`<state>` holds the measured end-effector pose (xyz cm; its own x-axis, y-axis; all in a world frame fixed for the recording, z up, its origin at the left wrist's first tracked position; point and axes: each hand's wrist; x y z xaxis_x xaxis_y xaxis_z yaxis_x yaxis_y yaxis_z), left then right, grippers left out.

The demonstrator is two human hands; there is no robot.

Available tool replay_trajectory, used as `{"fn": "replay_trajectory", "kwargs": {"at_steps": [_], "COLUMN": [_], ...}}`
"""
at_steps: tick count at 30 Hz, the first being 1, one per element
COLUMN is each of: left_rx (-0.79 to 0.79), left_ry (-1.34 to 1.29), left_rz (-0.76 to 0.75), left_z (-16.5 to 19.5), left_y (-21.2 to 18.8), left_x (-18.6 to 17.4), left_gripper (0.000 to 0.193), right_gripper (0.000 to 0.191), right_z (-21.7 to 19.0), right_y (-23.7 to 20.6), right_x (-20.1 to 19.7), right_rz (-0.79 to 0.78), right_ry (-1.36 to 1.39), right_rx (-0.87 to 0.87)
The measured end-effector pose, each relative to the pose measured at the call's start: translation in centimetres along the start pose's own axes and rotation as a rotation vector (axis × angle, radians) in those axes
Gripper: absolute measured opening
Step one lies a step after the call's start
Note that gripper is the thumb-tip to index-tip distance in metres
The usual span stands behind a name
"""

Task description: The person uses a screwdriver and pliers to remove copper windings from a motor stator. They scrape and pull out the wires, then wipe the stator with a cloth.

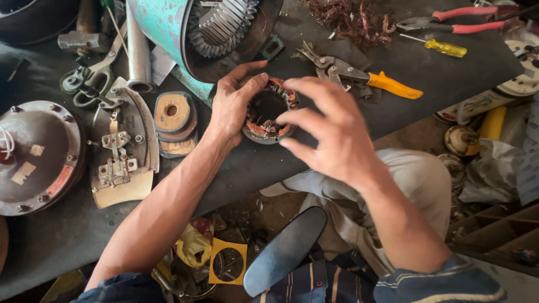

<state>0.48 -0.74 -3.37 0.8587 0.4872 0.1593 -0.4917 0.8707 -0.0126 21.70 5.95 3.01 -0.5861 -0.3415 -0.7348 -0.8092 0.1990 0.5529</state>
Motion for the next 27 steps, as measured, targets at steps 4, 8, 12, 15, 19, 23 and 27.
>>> {"fn": "replay_trajectory", "kwargs": {"at_steps": [4, 8, 12, 15, 19, 23, 27], "left_rx": [-0.002, 0.034, 0.024, 0.006, 0.007, 0.005, -0.008], "left_ry": [0.016, 0.04, 0.025, 0.017, 0.014, -0.105, -0.101], "left_rz": [-0.002, 0.005, 0.011, 0.017, 0.023, -0.007, -0.013], "left_z": [0.0, -0.3, -0.5, -0.4, -0.5, -0.6, -0.6], "left_y": [0.1, 0.1, 0.2, 0.3, 0.2, 0.4, 0.5], "left_x": [0.0, 0.1, 0.1, 0.1, 0.1, 0.2, 0.3], "left_gripper": [0.04, 0.039, 0.04, 0.041, 0.04, 0.039, 0.039], "right_gripper": [0.027, 0.018, 0.015, 0.014, 0.012, 0.009, 0.01], "right_z": [-0.7, -0.3, 0.2, 0.5, 0.8, 0.9, 0.6], "right_y": [1.5, 1.7, 1.9, 2.8, 4.6, 6.9, 7.8], "right_x": [1.2, 1.6, 1.9, 2.0, 1.2, 0.7, 0.6], "right_rz": [0.006, 0.042, 0.029, 0.013, -0.135, -0.306, -0.382], "right_ry": [-0.077, -0.076, -0.091, -0.012, 0.051, 0.083, 0.083], "right_rx": [-0.031, -0.05, -0.097, -0.122, -0.171, -0.236, -0.264]}}
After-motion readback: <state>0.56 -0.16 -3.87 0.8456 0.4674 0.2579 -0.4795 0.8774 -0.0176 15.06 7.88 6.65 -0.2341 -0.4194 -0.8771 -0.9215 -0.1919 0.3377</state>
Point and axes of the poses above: each hand's wrist, its own y-axis towards the middle knuckle, its own x-axis out of the palm, z = x × y, and after that the axes turned 9 degrees about y, right-handed
